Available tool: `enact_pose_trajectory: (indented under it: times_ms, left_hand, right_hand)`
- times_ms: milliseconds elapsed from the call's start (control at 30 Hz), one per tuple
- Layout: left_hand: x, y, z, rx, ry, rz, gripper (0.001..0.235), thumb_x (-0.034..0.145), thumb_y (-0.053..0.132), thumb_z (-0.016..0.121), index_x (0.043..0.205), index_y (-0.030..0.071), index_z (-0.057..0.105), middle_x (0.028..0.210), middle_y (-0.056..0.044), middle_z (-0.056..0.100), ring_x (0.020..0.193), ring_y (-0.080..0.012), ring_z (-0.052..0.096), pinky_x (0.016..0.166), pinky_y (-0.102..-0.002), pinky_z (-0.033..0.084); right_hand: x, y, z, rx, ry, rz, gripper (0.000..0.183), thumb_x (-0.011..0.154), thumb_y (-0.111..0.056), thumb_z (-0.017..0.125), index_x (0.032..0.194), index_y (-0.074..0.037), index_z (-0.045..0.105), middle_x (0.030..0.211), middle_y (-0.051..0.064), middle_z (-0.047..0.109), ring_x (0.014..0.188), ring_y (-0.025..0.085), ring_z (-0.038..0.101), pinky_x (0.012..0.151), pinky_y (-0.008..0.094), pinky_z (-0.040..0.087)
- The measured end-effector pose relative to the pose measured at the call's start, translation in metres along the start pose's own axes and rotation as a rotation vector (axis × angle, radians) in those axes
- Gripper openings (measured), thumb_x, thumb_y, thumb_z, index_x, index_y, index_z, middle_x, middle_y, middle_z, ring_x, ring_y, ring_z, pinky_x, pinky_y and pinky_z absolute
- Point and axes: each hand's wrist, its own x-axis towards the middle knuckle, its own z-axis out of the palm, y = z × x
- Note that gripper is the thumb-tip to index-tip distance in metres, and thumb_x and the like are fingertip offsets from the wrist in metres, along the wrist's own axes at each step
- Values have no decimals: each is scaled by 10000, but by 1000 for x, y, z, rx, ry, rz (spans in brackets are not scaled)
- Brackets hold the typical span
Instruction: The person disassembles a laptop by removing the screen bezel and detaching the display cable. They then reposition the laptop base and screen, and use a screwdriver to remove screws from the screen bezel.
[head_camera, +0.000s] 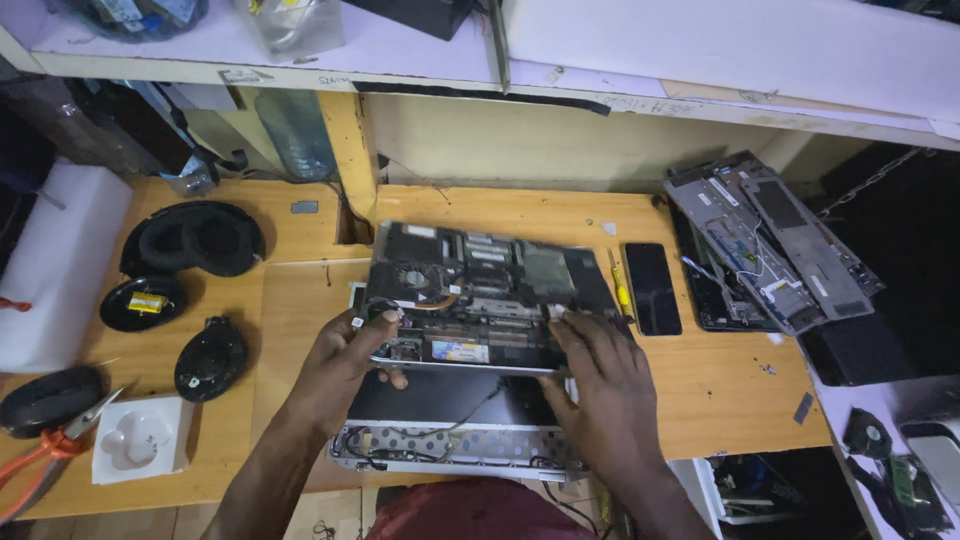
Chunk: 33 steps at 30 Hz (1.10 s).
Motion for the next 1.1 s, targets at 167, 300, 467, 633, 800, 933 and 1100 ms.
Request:
enact_pose_trajectory:
  times_ms: [167,300,467,633,800,933,1100]
  left_hand:
    - [12,-7,-13,-30,-152,260,302,948,238,644,1185,52,675,1010,-91,691,773,-173,600,453,-314,564]
    - [27,-21,-20,-90,-235,454,300,980,206,646,1108,-61,603,596,-140,562,438,-218,650,461,-306,556]
    - [51,-38,-22,-49,-316,436,341,959,252,650,1139,-37,632,611,-151,610,438,-193,650,466,-313,569]
    - [51,8,42,49,-354,275,382,954,301,646,1131,-38,655,788,-211,687,624,-291,704,579,-411,584]
    - [46,56,126,336,-164,146,673,912,478,674,1356,-17,577,1167,-270,658,1138,-407,662,979,-529,518]
    - [117,40,186,377,-295,299,492,968,470,696,1214,49,631,1002,-137,666,950,-276,683,822,-433,547]
    - [168,26,291,313,-321,368,495,825,469,848,937,54,603,777,-66,594,663,-169,664,508,-292,660]
  right_hand:
    - [11,20,-12,312,-91,231,726,816,-537,734,1404,-127,615,1540,153,513,1413,339,484,1111,492,405]
    - [32,31,-21,313,-32,532,763,919,-454,702,1501,-13,480,1458,373,445,1380,589,414,1099,691,373]
    - [31,70,-3,949,30,1014,729,828,-401,835,1365,17,573,1117,282,689,1038,401,671,877,574,551]
    - [8,99,4,1476,340,1087,205,926,-101,721,1082,31,707,854,211,747,714,240,742,656,377,627]
    - [-10,115,-15,1330,629,1093,158,975,-151,701,929,-4,668,743,126,712,603,162,690,615,282,589]
    - [-15,133,-49,1299,770,1098,133,977,-162,698,921,-46,667,731,89,700,611,147,696,618,261,576]
    - [-25,178,-74,1014,845,1201,195,974,-259,742,915,-102,645,706,40,658,606,119,648,624,239,532]
